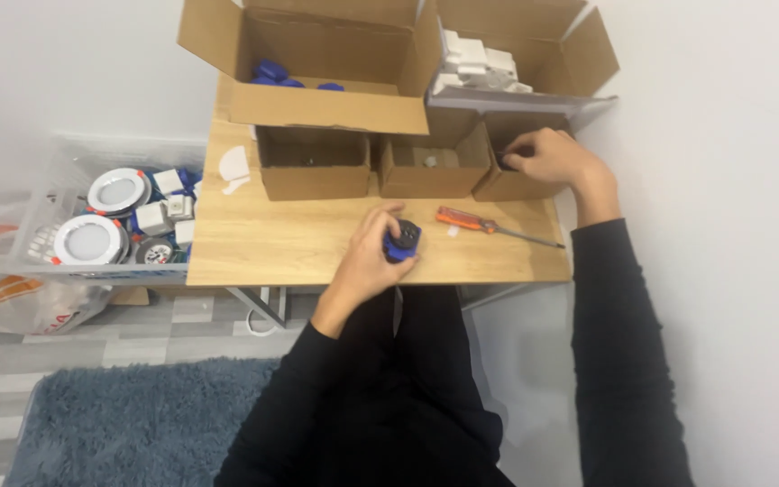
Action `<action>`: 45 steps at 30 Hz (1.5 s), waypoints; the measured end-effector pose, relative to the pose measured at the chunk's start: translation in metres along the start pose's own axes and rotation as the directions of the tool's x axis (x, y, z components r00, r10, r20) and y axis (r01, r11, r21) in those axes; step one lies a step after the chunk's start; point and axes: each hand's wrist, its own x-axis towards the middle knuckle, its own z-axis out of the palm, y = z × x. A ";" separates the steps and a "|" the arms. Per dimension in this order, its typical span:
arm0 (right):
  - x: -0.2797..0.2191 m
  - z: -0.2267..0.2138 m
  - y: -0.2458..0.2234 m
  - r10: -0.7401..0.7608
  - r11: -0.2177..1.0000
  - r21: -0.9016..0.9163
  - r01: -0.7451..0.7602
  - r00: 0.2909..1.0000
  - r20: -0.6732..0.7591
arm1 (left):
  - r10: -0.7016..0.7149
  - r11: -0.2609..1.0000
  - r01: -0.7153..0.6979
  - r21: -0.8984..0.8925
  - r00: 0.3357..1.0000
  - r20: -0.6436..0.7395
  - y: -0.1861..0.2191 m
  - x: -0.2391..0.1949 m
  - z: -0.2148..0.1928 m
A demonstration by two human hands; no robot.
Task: The person assembles electrical components on a wooden table, using a screwdriver to tighten screws into blue plastic covers. They handle white plastic boxes, black connectors, and small white caps, picking parts from cardboard boxes and placing them together.
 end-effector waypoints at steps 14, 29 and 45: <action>0.039 -0.002 -0.021 0.420 0.895 -0.298 -0.331 0.849 0.320 | -0.122 0.977 0.088 0.195 0.978 0.168 0.005 -0.002 0.002; 0.058 0.023 0.034 0.246 0.957 -0.196 -0.214 0.956 0.158 | 0.061 0.969 -0.111 0.221 0.973 0.221 0.004 -0.001 0.005; 0.054 0.012 0.056 0.238 0.971 -0.072 -0.228 0.946 0.221 | -0.060 0.975 -0.001 0.221 0.961 0.270 0.007 0.007 0.003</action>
